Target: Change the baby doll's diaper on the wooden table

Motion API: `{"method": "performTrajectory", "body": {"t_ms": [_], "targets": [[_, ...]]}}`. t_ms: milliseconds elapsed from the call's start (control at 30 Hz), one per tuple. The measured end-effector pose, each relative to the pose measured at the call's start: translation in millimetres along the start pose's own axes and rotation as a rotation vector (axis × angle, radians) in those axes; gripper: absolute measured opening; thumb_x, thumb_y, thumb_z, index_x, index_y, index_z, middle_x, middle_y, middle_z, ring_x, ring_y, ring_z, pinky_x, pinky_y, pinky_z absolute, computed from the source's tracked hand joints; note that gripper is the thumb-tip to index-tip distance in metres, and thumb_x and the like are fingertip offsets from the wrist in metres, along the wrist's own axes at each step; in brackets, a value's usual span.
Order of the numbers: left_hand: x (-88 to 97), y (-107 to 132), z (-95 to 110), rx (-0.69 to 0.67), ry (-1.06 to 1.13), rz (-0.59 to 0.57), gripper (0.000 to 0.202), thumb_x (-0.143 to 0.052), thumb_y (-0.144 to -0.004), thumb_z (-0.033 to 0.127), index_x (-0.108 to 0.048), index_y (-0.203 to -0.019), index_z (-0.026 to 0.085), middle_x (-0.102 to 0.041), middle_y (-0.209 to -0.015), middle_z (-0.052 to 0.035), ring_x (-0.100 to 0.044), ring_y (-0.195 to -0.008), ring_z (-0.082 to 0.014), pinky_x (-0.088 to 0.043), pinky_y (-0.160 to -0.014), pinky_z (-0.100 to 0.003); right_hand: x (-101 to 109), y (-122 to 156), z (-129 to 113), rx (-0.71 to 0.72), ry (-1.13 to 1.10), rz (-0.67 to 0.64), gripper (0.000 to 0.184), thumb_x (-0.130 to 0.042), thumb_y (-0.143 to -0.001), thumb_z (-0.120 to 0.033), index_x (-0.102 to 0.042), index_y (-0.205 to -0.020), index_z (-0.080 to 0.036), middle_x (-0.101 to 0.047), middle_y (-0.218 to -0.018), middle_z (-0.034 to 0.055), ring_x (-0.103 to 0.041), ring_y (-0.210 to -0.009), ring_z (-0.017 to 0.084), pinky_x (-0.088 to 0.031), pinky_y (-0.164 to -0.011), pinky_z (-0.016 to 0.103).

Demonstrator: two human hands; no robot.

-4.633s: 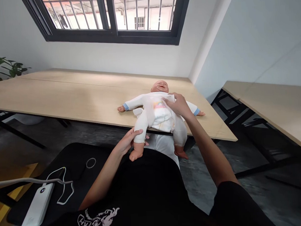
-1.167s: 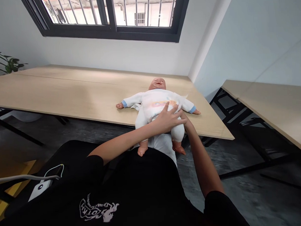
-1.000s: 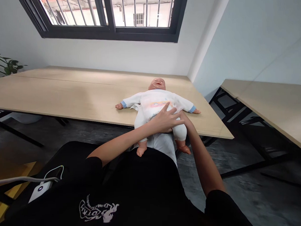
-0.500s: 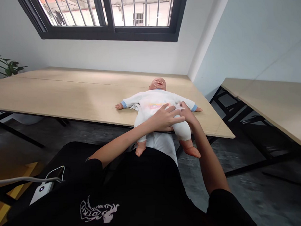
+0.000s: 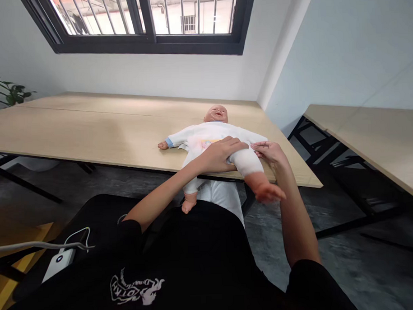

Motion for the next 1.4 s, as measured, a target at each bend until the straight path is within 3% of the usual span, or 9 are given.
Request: {"method": "performTrajectory", "body": {"t_ms": [200, 367, 433, 500, 633, 733, 933, 1167, 1400], "targets": [[-40.2, -6.6, 21.0, -0.162, -0.331, -0.252, 0.04, -0.065, -0.083, 0.024, -0.062, -0.123, 0.023, -0.065, -0.118, -0.01, -0.057, -0.112, -0.0294, -0.042, -0.094, -0.042, 13.5, 9.1, -22.2, -0.052, -0.12, 0.067, 0.033, -0.092, -0.059, -0.017, -0.068, -0.081, -0.011, -0.067, -0.069, 0.0033, -0.061, -0.056, 0.007, -0.052, -0.053, 0.011], [-46.0, -12.1, 13.2, -0.178, -0.154, -0.35, 0.044, -0.076, -0.078, 0.038, -0.064, -0.117, 0.022, -0.063, -0.122, -0.0109, -0.056, -0.115, -0.0298, -0.041, -0.099, -0.041, -5.7, 19.2, -62.6, 0.061, -0.029, -0.018, 0.024, -0.082, -0.071, -0.015, -0.072, -0.092, -0.012, -0.07, -0.073, 0.0045, -0.068, -0.062, 0.011, -0.057, -0.058, 0.014], [-33.4, -15.2, 8.0, -0.151, 0.063, -0.304, 0.047, -0.076, -0.079, 0.045, -0.063, -0.118, 0.022, -0.062, -0.124, -0.0098, -0.054, -0.119, -0.0282, -0.042, -0.102, -0.039, -19.4, 20.3, -80.1, 0.122, 0.018, -0.056, 0.023, -0.08, -0.072, -0.015, -0.072, -0.093, -0.012, -0.069, -0.072, 0.0035, -0.068, -0.062, 0.011, -0.055, -0.056, 0.014], [-14.8, -19.0, -5.8, -0.065, 0.252, -0.163, 0.039, -0.067, -0.089, 0.046, -0.061, -0.117, 0.02, -0.061, -0.122, -0.0094, -0.055, -0.118, -0.0241, -0.044, -0.104, -0.035, -34.3, 19.5, -93.1, 0.151, 0.058, -0.083, 0.019, -0.078, -0.073, -0.013, -0.072, -0.091, -0.011, -0.066, -0.068, 0.0021, -0.066, -0.059, 0.01, -0.053, -0.055, 0.014], [10.6, -14.2, -54.3, 0.277, 0.231, 0.147, 0.013, -0.051, -0.094, 0.024, -0.061, -0.099, 0.016, -0.063, -0.109, -0.0096, -0.059, -0.105, -0.0202, -0.048, -0.095, -0.033, -61.1, 17.4, -104.4, 0.153, 0.135, -0.119, 0.012, -0.073, -0.077, -0.008, -0.071, -0.089, -0.01, -0.064, -0.065, 0.0022, -0.063, -0.057, 0.01, -0.052, -0.057, 0.016], [9.4, -9.3, -74.6, 0.413, 0.152, 0.132, 0.012, -0.054, -0.087, 0.015, -0.065, -0.09, 0.016, -0.069, -0.099, -0.0065, -0.063, -0.097, -0.0206, -0.048, -0.09, -0.032, -76.2, 20.4, -107.0, 0.172, 0.193, -0.176, 0.013, -0.065, -0.083, -0.009, -0.071, -0.095, -0.01, -0.069, -0.072, 0.0056, -0.068, -0.065, 0.013, -0.053, -0.062, 0.019], [5.4, -4.9, -89.0, 0.469, 0.162, 0.017, 0.021, -0.064, -0.087, 0.032, -0.076, -0.095, 0.017, -0.075, -0.097, -0.0051, -0.065, -0.089, -0.0211, -0.046, -0.079, -0.03, -85.5, 37.0, -125.9, 0.294, 0.41, -0.114, 0.029, -0.066, -0.075, -0.01, -0.068, -0.103, -0.013, -0.07, -0.075, 0.0034, -0.07, -0.072, 0.019, -0.052, -0.069, 0.027], [1.6, 3.0, -105.5, 0.479, 0.321, 0.144, 0.023, -0.068, -0.081, 0.036, -0.071, -0.085, 0.014, -0.071, -0.086, -0.005, -0.064, -0.085, -0.0205, -0.049, -0.08, -0.032, -118.4, 43.4, -134.5, 0.362, 0.605, -0.035, 0.03, -0.068, -0.07, -0.014, -0.06, -0.099, -0.017, -0.068, -0.072, 0.0013, -0.069, -0.079, 0.025, -0.05, -0.078, 0.034], [0.2, 7.7, -124.1, 0.449, 0.547, 0.313, 0.039, -0.074, -0.066, 0.019, -0.063, -0.103, 0.012, -0.071, -0.11, -0.0118, -0.066, -0.106, -0.0239, -0.05, -0.098, -0.038, -142.3, 50.3, -127.0, 0.437, 0.874, -0.002, 0.038, -0.054, -0.082, -0.012, -0.061, -0.119, -0.014, -0.073, -0.096, 0.011, -0.067, -0.099, 0.032, -0.048, -0.089, 0.041]]}}
Point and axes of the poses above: each hand's wrist, its own y-axis away from the middle knuckle, its own x-axis out of the back of the hand, z = x × y, the point moved 9 cm from there along -y, towards the middle knuckle
